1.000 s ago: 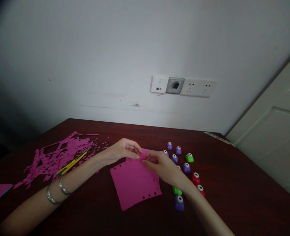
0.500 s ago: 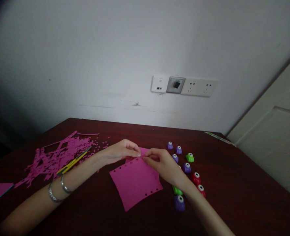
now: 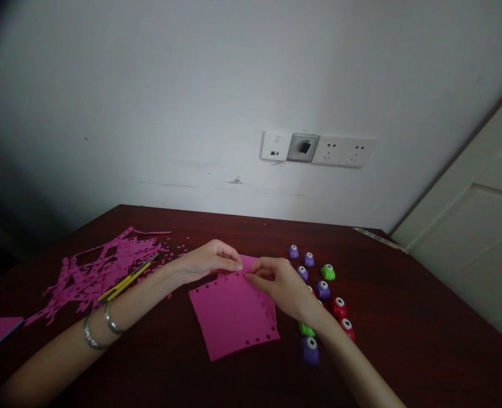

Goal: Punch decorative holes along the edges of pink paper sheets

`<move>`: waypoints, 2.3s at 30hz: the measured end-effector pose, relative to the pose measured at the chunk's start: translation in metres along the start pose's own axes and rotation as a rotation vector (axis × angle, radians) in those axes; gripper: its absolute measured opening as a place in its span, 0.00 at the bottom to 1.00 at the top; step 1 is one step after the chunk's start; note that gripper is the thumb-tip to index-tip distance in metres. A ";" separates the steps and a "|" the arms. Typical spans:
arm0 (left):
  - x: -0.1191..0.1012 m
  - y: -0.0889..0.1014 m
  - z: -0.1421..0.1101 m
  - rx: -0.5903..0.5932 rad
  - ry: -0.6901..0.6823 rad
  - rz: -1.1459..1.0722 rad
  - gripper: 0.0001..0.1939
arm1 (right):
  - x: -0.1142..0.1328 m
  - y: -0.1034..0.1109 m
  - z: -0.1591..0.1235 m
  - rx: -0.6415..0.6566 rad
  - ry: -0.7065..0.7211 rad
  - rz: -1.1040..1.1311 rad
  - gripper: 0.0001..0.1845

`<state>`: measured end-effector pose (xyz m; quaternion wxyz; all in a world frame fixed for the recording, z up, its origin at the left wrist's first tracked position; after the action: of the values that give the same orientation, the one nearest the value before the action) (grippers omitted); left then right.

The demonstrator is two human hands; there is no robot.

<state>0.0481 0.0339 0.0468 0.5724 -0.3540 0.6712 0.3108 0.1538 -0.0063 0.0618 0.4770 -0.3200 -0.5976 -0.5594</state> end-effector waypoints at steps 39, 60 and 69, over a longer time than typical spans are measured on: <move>-0.015 -0.014 -0.011 -0.216 -0.139 -0.082 0.10 | 0.018 0.013 -0.006 -0.227 0.028 -0.118 0.11; -0.017 -0.018 -0.013 -0.091 -0.093 -0.034 0.06 | 0.029 0.005 -0.009 -0.123 0.153 -0.187 0.11; -0.012 -0.018 -0.011 -0.025 -0.064 -0.053 0.06 | 0.032 0.002 -0.011 -0.112 0.164 -0.182 0.12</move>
<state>0.0582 0.0168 0.0605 0.5970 -0.3685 0.6392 0.3150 0.1471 -0.0210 0.0909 0.4530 -0.2438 -0.5508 -0.6572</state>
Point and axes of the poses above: each hand's wrist, its own z-axis towards the middle knuckle, its own y-axis out of the back of the hand, x = y × z, the point moved 8 cm from there along z, towards the middle knuckle, and after that the axes turned 10 degrees about -x, right-handed, at the moved point
